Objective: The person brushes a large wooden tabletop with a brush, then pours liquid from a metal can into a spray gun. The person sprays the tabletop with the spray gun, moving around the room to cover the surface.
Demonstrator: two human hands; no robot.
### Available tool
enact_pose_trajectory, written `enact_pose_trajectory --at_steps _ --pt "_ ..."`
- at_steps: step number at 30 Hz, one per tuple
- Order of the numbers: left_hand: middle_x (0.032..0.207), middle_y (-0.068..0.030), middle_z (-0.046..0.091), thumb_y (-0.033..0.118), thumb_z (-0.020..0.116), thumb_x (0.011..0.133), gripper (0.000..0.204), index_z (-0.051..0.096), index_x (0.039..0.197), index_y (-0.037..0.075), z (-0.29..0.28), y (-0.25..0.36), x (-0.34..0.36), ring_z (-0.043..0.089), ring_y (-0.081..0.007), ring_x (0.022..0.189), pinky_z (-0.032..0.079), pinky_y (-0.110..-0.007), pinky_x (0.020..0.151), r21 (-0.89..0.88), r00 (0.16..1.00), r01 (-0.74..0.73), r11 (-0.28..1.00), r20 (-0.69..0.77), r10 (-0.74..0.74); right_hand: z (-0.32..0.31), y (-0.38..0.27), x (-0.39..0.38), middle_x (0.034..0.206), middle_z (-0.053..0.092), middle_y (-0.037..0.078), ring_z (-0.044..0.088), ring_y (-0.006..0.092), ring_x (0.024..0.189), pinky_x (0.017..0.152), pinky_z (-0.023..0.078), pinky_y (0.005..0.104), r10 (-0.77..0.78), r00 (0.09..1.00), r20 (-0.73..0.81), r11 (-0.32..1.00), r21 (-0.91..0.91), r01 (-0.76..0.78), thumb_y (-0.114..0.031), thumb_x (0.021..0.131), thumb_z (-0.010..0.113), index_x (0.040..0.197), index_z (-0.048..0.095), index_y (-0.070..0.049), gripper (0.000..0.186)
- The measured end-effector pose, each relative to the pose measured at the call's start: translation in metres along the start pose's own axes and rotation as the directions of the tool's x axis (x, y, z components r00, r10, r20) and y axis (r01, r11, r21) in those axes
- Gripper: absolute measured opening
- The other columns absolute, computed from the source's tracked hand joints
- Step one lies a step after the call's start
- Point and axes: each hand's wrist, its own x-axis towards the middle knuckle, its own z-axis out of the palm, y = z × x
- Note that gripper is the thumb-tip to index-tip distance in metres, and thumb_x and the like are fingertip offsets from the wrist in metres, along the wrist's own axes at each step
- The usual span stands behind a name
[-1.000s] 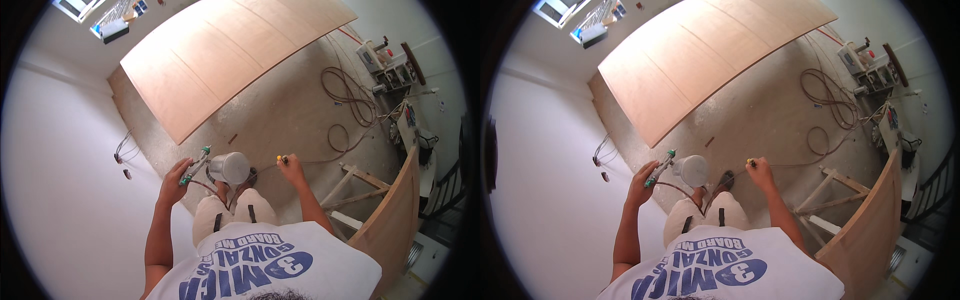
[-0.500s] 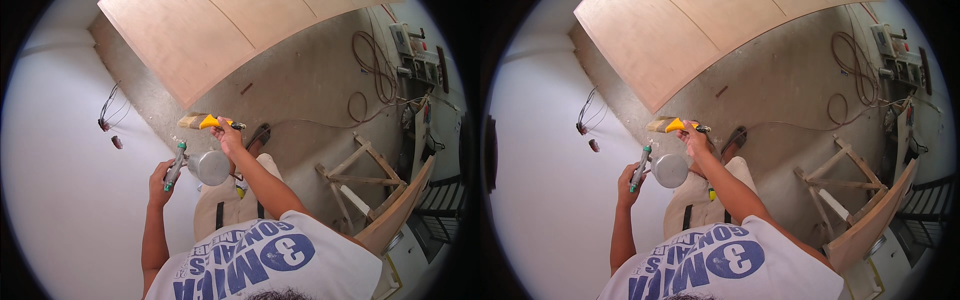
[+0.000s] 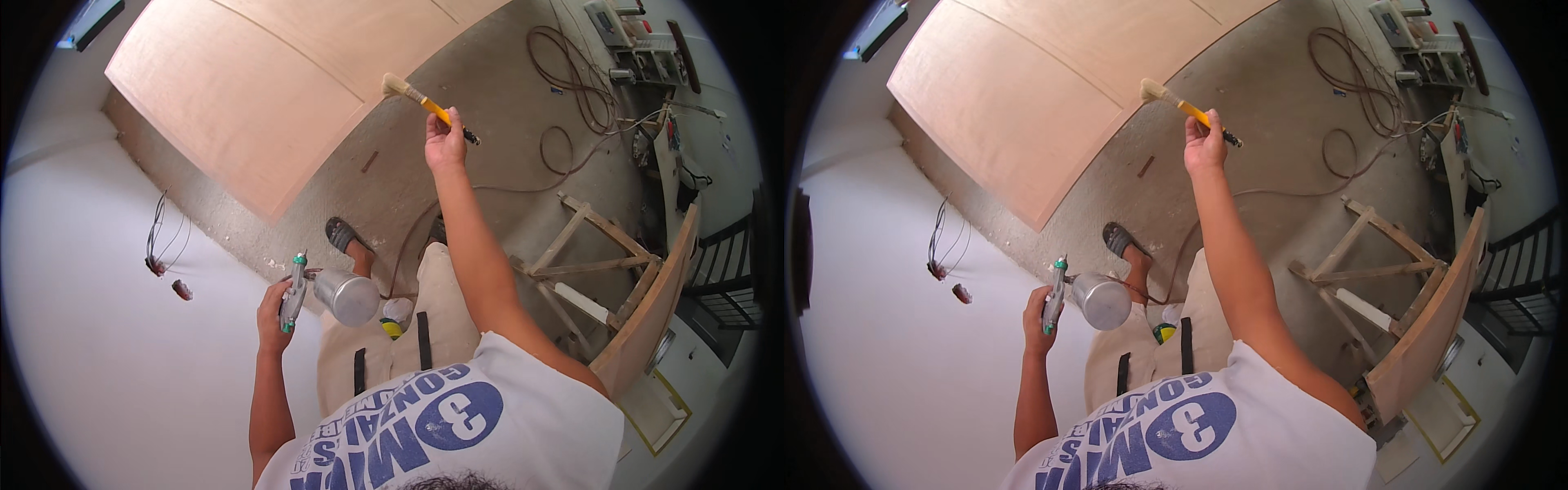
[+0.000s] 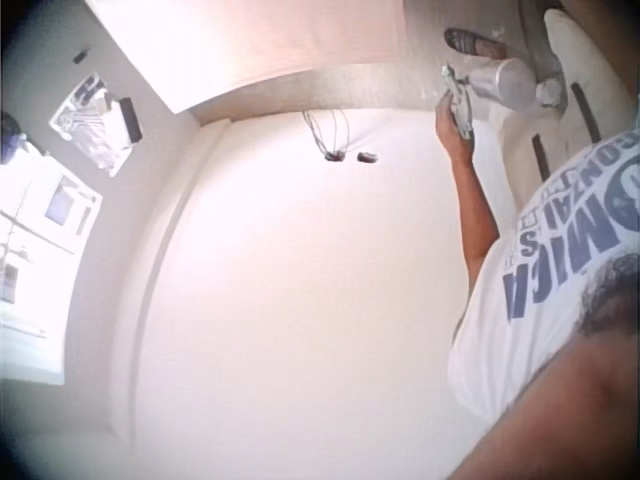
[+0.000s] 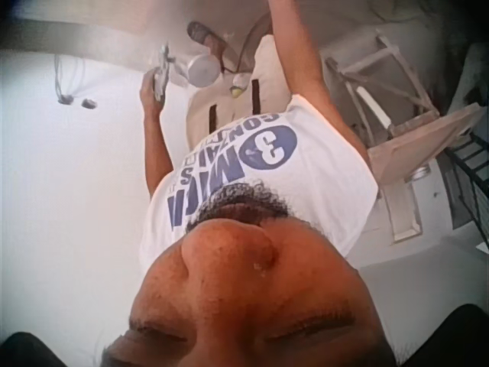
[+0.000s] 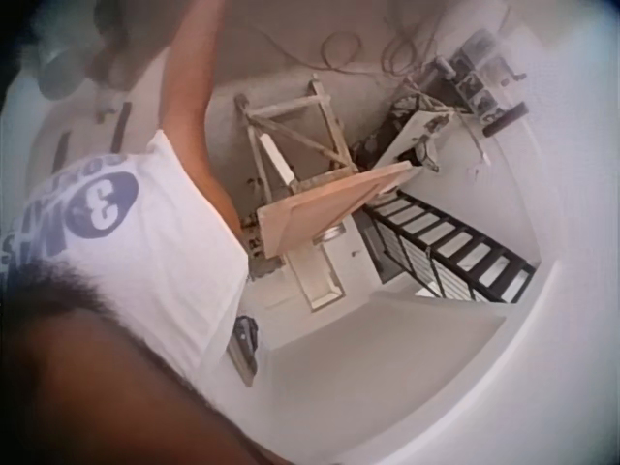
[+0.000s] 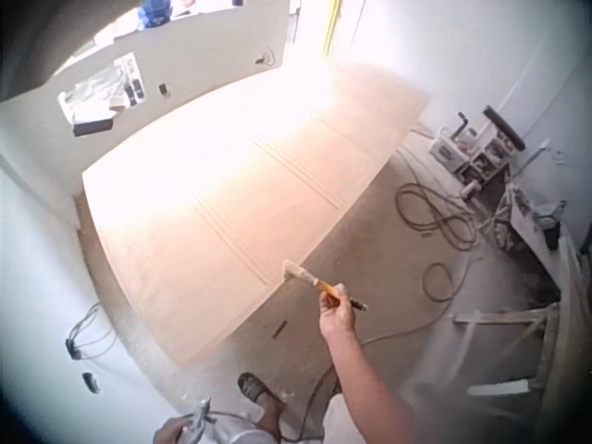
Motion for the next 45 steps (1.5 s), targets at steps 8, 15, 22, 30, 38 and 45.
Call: enact_pose_trajectory --at_steps 8,15,22,30,38,45 --pt "0.11 -0.0152 0.069 0.0 0.07 0.086 0.035 0.063 0.12 0.005 0.047 0.049 0.077 0.068 -0.0269 0.087 0.052 -0.032 0.073 0.018 0.992 -0.123 0.992 0.04 0.122 -0.002 -0.044 0.023 0.09 0.063 0.005 0.066 0.0162 0.069 0.061 0.061 0.0294 0.003 0.999 -0.035 0.96 -0.279 -0.013 -0.02 0.091 0.076 0.102 0.058 -0.01 0.023" --pt "0.115 -0.015 0.068 -0.007 0.063 0.077 0.044 0.064 0.12 0.004 0.096 0.136 0.157 0.066 -0.0343 0.103 0.054 -0.038 0.086 0.092 0.989 -0.048 0.995 0.147 0.034 -0.005 -0.005 0.019 0.088 0.067 0.005 0.068 0.0164 0.068 0.063 0.061 0.0268 0.579 0.815 0.003 0.798 -0.205 -0.567 -0.02 0.092 0.075 0.097 0.063 -0.009 0.016" --pt "0.117 -0.0173 0.067 -0.005 0.065 0.077 0.048 0.062 0.124 0.005 0.183 0.203 0.241 0.066 -0.0367 0.109 0.053 -0.042 0.089 0.213 0.995 -0.049 0.976 0.091 0.031 0.059 -0.13 0.209 0.086 0.064 0.003 0.064 0.0136 0.068 0.061 0.059 0.0254 0.399 0.917 -0.018 0.912 -0.102 -0.398 -0.02 0.091 0.076 0.094 0.062 -0.01 0.017" --pt "0.119 -0.0199 0.065 -0.002 0.062 0.078 0.051 0.058 0.129 0.005 0.27 0.299 0.353 0.065 -0.0403 0.107 0.052 -0.044 0.09 0.22 0.986 -0.164 0.962 0.045 0.158 0.139 -0.261 0.374 0.088 0.064 0.004 0.063 0.0148 0.068 0.063 0.058 0.027 0.129 0.992 0.008 0.992 -0.014 -0.128 -0.018 0.09 0.076 0.097 0.061 -0.009 0.019" --pt "0.114 -0.0198 0.063 -0.001 0.067 0.082 0.049 0.055 0.129 0.005 0.326 0.361 0.437 0.064 -0.0381 0.1 0.052 -0.043 0.085 0.118 0.982 -0.186 0.975 -0.021 0.19 0.08 -0.276 0.367 0.088 0.066 0.003 0.067 0.0165 0.065 0.058 0.06 0.0285 0.393 0.919 0.042 0.904 -0.2 -0.378 -0.019 0.091 0.077 0.1 0.061 -0.012 0.019" --pt "0.111 -0.0205 0.06 0.004 0.075 0.089 0.046 0.051 0.128 0.003 0.372 0.419 0.52 0.062 -0.0381 0.095 0.052 -0.042 0.082 0.068 0.975 -0.22 0.973 -0.008 0.221 0.144 -0.309 0.454 0.087 0.064 0.003 0.066 0.0158 0.068 0.063 0.059 0.0275 0.331 0.942 0.043 0.943 -0.05 -0.329 -0.018 0.091 0.077 0.099 0.06 -0.011 0.021"
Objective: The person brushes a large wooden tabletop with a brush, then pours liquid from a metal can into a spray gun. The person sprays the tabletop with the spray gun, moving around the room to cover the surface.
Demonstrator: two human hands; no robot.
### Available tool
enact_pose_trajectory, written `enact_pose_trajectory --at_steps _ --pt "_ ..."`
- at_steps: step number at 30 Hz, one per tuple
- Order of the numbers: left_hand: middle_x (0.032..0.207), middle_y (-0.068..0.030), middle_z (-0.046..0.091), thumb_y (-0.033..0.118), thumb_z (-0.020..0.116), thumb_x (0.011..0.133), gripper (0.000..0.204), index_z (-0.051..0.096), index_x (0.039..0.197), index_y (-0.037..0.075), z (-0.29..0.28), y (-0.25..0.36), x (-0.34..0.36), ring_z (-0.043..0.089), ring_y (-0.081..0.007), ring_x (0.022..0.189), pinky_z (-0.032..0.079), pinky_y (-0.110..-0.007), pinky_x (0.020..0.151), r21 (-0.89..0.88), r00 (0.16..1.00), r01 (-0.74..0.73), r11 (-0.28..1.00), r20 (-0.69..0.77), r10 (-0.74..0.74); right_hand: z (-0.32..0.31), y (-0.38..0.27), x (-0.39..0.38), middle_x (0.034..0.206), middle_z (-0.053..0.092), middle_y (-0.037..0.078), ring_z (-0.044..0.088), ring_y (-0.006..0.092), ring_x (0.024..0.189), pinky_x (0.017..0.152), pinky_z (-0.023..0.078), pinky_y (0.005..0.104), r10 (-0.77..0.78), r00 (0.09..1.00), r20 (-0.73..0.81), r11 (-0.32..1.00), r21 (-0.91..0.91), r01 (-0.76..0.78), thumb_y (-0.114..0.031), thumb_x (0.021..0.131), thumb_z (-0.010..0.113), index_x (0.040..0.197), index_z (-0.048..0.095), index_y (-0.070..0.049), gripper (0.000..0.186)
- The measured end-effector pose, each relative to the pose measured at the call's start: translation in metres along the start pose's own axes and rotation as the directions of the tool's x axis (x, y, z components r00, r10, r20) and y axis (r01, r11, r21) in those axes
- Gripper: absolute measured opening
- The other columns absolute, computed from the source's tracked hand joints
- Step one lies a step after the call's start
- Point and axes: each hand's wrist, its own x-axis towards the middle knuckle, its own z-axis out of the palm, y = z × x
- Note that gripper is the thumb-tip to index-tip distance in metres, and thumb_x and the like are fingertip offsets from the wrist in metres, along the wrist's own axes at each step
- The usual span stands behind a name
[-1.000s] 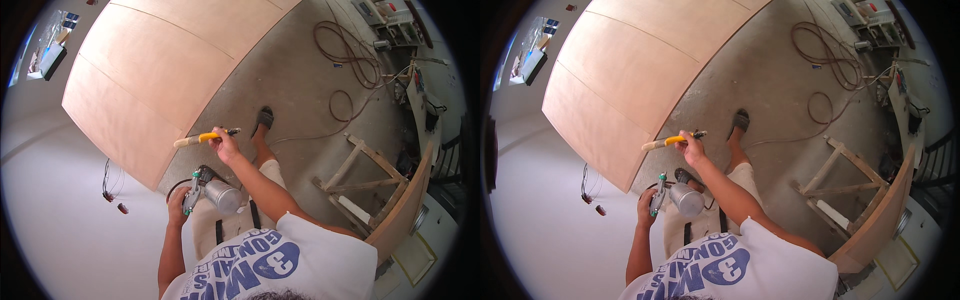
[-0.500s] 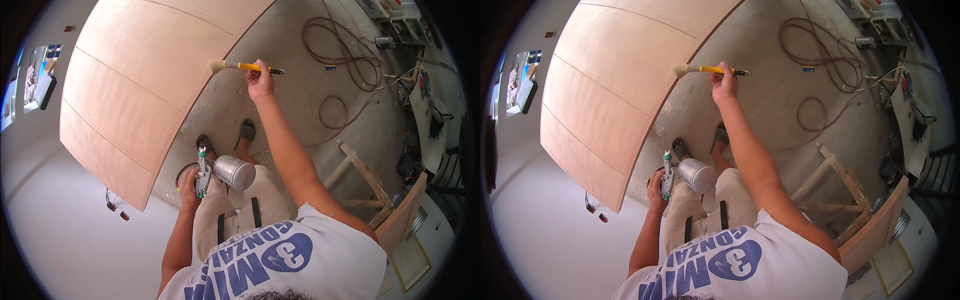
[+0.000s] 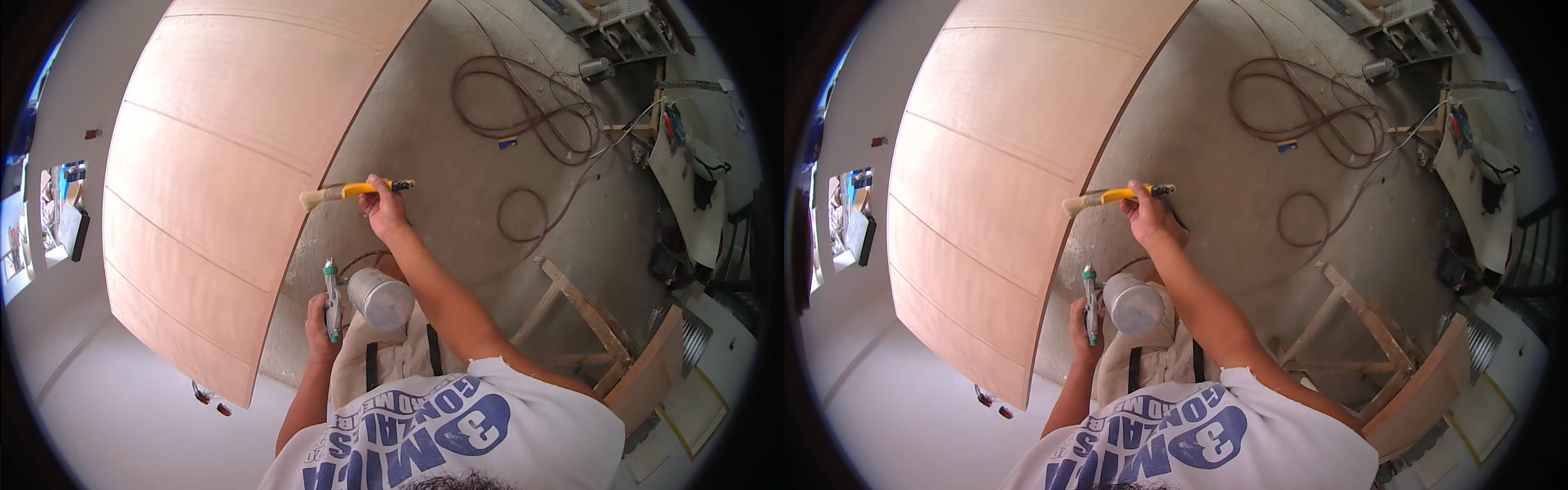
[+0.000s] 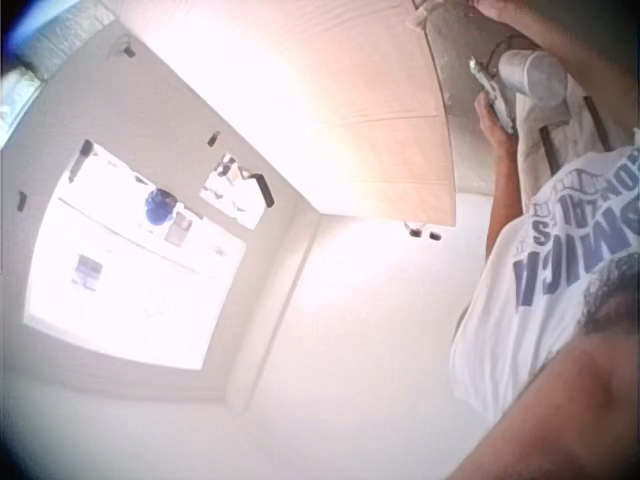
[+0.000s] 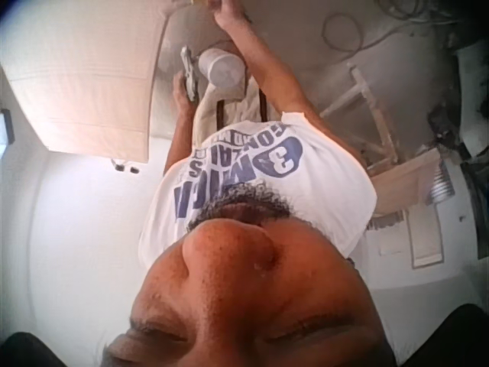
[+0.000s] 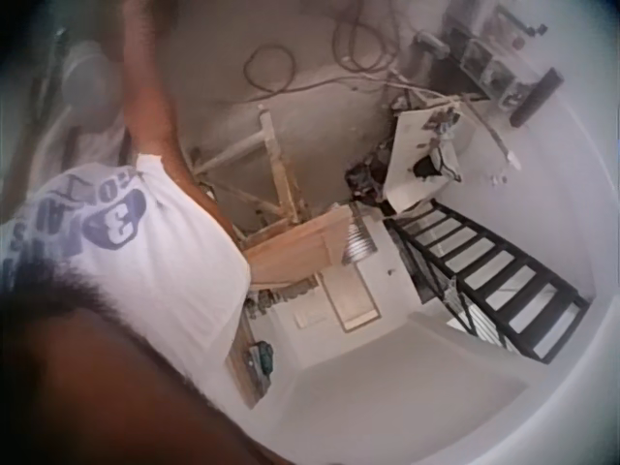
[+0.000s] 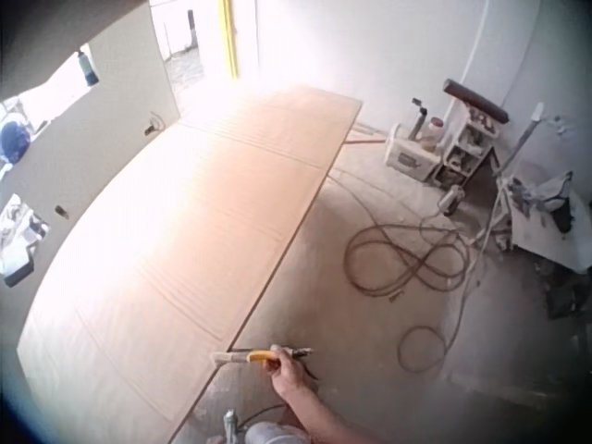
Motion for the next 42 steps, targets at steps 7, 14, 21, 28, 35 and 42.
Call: enact_pose_trajectory --at_steps 7,14,21,28,35,42 --pt "0.111 -0.0185 0.062 0.008 0.073 0.091 0.041 0.054 0.128 0.005 0.048 0.037 0.115 0.064 -0.0378 0.096 0.052 -0.043 0.082 0.015 0.996 0.09 0.996 0.012 -0.09 0.062 -0.183 0.122 0.088 0.062 0.004 0.062 0.0169 0.068 0.061 0.055 0.0277 -0.206 0.974 -0.098 0.976 0.046 0.211 -0.015 0.092 0.074 0.096 0.06 -0.008 0.016" --pt "0.116 -0.0192 0.062 -0.001 0.064 0.083 0.049 0.053 0.13 0.006 0.093 0.09 0.232 0.064 -0.0407 0.1 0.054 -0.046 0.081 0.036 0.994 0.068 0.997 0.086 -0.071 0.109 -0.319 0.212 0.085 0.061 0.005 0.06 0.017 0.065 0.059 0.054 0.0283 -0.332 0.938 -0.101 0.938 0.07 0.34 -0.014 0.092 0.073 0.095 0.057 -0.008 0.018" --pt "0.114 -0.0199 0.062 -0.006 0.058 0.085 0.045 0.054 0.129 0.004 0.151 0.17 0.35 0.064 -0.0408 0.1 0.054 -0.045 0.082 0.033 0.995 0.025 0.999 0.095 -0.028 0.148 -0.441 0.3 0.089 0.061 0.005 0.06 0.016 0.068 0.057 0.055 0.0274 -0.359 0.925 -0.124 0.918 0.131 0.373 -0.014 0.091 0.074 0.097 0.058 -0.008 0.018" --pt "0.121 -0.0203 0.061 -0.005 0.058 0.079 0.058 0.051 0.136 0.005 0.245 0.271 0.491 0.062 -0.0443 0.106 0.053 -0.048 0.086 0.043 0.993 0.071 0.997 0.088 -0.075 0.186 -0.579 0.39 0.091 0.06 0.006 0.06 0.0171 0.071 0.058 0.055 0.0275 -0.352 0.927 -0.13 0.925 0.103 0.366 -0.014 0.09 0.074 0.098 0.058 -0.008 0.02" --pt "0.122 -0.0206 0.06 -0.007 0.057 0.077 0.063 0.05 0.138 0.006 0.325 0.371 0.63 0.06 -0.0451 0.109 0.051 -0.048 0.089 0.024 0.994 0.112 0.993 -0.011 -0.112 0.219 -0.716 0.493 0.091 0.059 0.008 0.061 0.0188 0.072 0.06 0.057 0.0287 -0.337 0.937 -0.088 0.936 0.073 0.343 -0.017 0.09 0.074 0.103 0.056 -0.006 0.025" --pt "0.119 -0.0213 0.059 0.0 0.065 0.08 0.058 0.051 0.136 0.003 0.367 0.421 0.739 0.061 -0.0429 0.106 0.051 -0.046 0.089 0.009 0.997 -0.08 0.997 0.024 0.08 0.267 -0.891 0.584 0.117 0.055 0.012 0.063 0.0244 0.095 0.079 0.059 0.0329 -0.631 0.765 -0.127 0.713 0.296 0.636 -0.019 0.093 0.073 0.125 0.05 0.0 0.044"
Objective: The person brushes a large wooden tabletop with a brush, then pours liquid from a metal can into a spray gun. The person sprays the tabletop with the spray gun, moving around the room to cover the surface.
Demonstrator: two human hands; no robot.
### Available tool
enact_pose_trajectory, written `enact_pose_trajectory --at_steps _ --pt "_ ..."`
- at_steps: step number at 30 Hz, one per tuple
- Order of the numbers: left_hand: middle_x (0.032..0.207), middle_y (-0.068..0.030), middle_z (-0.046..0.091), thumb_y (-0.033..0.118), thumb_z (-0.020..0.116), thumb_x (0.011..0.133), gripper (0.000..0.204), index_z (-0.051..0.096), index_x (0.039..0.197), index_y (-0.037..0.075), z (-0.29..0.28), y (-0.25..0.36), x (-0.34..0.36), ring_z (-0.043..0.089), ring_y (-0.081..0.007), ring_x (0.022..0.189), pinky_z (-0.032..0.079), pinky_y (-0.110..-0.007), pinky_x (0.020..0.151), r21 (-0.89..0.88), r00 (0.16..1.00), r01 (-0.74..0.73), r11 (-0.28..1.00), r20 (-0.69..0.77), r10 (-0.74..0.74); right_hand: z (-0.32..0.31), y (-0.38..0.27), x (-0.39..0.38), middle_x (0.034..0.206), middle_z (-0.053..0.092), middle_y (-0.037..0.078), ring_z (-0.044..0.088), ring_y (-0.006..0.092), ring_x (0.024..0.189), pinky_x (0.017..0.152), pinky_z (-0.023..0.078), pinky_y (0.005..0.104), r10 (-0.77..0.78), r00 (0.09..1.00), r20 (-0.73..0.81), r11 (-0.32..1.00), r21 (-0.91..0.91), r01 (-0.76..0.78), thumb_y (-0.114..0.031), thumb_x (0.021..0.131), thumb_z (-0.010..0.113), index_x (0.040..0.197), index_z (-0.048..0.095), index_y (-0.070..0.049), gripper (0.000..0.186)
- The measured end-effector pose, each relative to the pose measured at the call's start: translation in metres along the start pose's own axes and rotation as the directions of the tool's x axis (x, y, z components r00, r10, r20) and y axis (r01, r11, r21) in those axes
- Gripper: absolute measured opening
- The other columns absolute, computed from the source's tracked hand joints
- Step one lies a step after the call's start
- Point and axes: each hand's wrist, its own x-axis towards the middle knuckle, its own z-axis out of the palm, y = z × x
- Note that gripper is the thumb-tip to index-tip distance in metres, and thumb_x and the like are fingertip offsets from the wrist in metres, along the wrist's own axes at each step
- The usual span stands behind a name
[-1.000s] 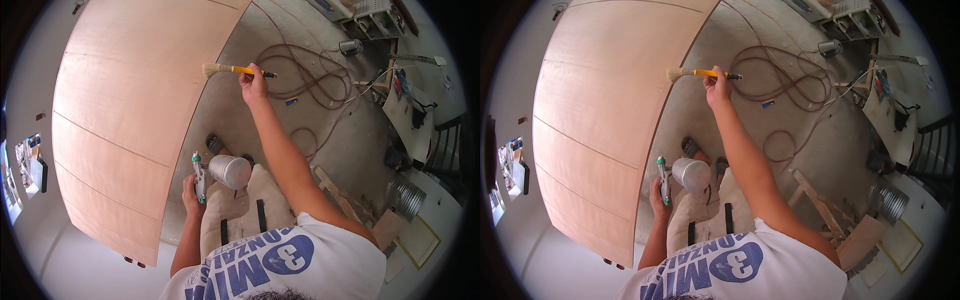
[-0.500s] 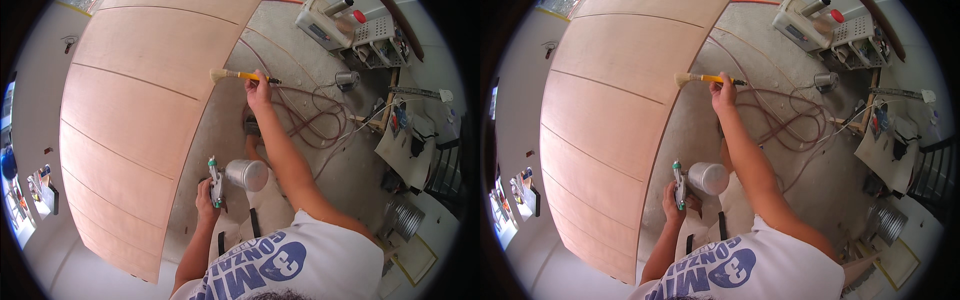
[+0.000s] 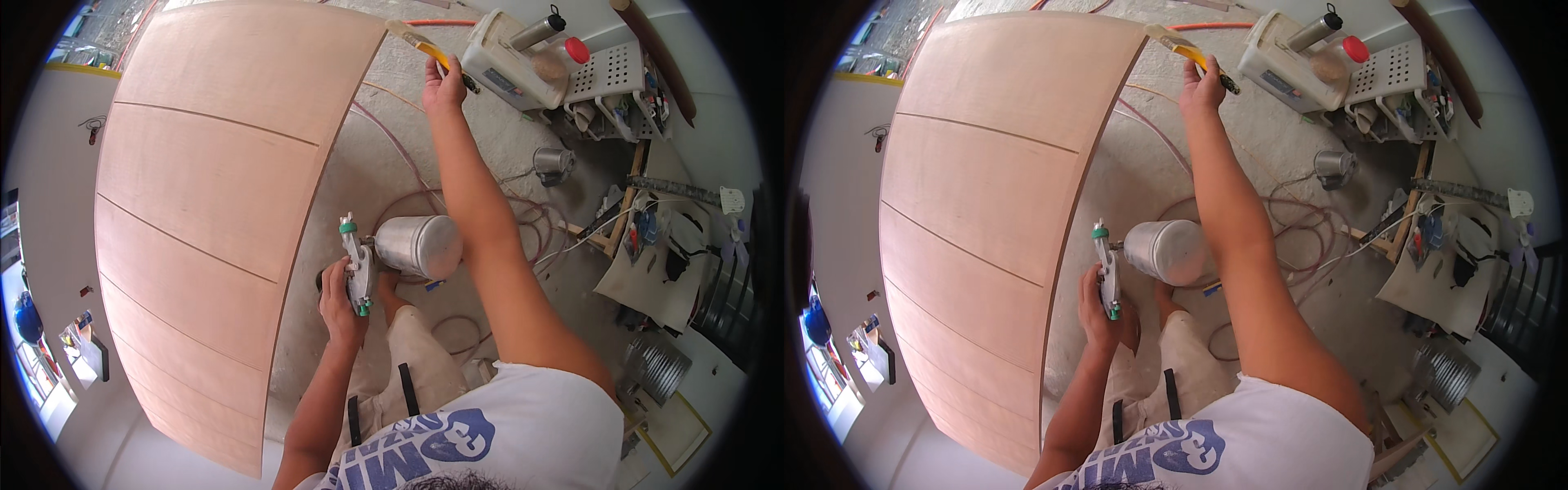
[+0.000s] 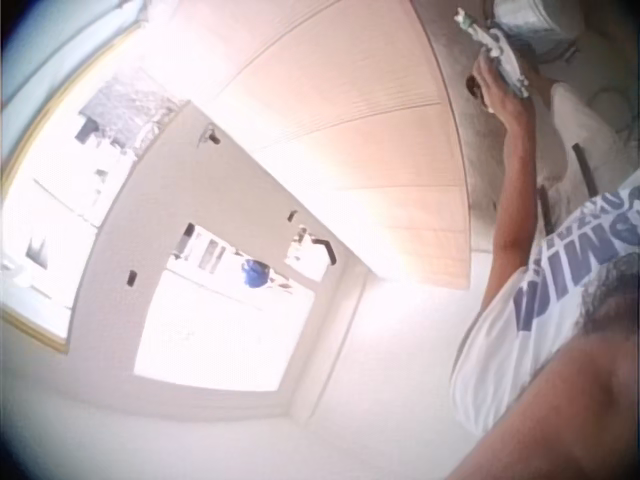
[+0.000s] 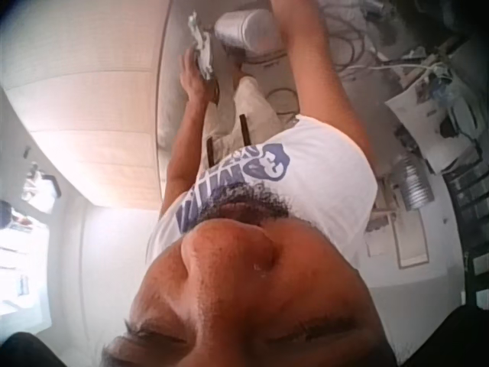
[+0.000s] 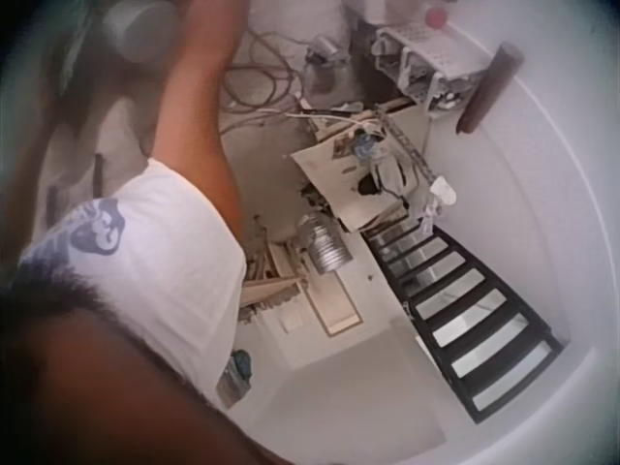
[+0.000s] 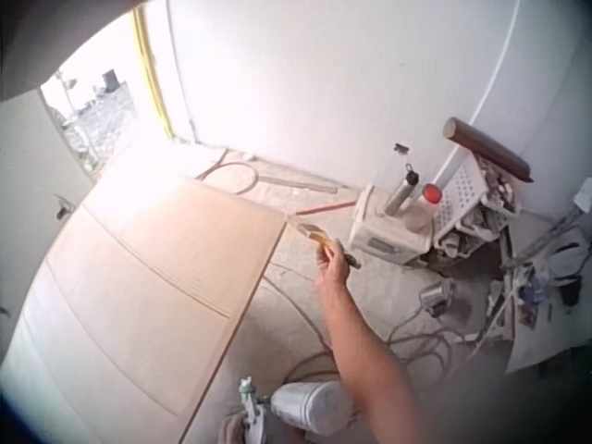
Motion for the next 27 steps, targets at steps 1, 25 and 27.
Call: enact_pose_trajectory --at_steps 1,25,27 --pt "0.119 -0.0214 0.059 0.0 0.065 0.081 0.057 0.051 0.136 0.003 0.003 0.009 0.012 0.061 -0.0425 0.105 0.051 -0.046 0.088 -0.017 1.0 0.0 1.0 -0.001 0.0 0.005 -0.007 0.002 0.118 0.056 0.013 0.063 0.0244 0.097 0.079 0.059 0.033 -0.051 0.999 0.017 0.999 -0.005 0.051 -0.018 0.093 0.073 0.126 0.05 0.001 0.044" --pt "0.122 -0.0199 0.063 0.007 0.072 0.089 0.052 0.053 0.138 0.005 0.04 0.125 0.291 0.067 -0.0409 0.104 0.055 -0.044 0.086 -0.307 0.987 0.072 0.949 0.161 -0.023 0.104 -0.053 0.161 0.102 0.065 0.008 0.069 0.0191 0.087 0.074 0.063 0.0318 0.197 0.979 -0.051 0.948 -0.243 -0.204 -0.019 0.092 0.074 0.109 0.058 -0.006 0.026" --pt "0.123 -0.0203 0.063 0.008 0.071 0.091 0.051 0.053 0.138 0.005 0.037 0.141 0.318 0.066 -0.0418 0.105 0.054 -0.045 0.086 -0.335 0.99 0.075 0.939 0.138 -0.03 0.149 -0.087 0.169 0.103 0.064 0.005 0.066 0.018 0.092 0.08 0.059 0.0327 0.055 0.998 0.031 0.922 -0.384 -0.039 -0.023 0.093 0.073 0.108 0.058 -0.008 0.026"
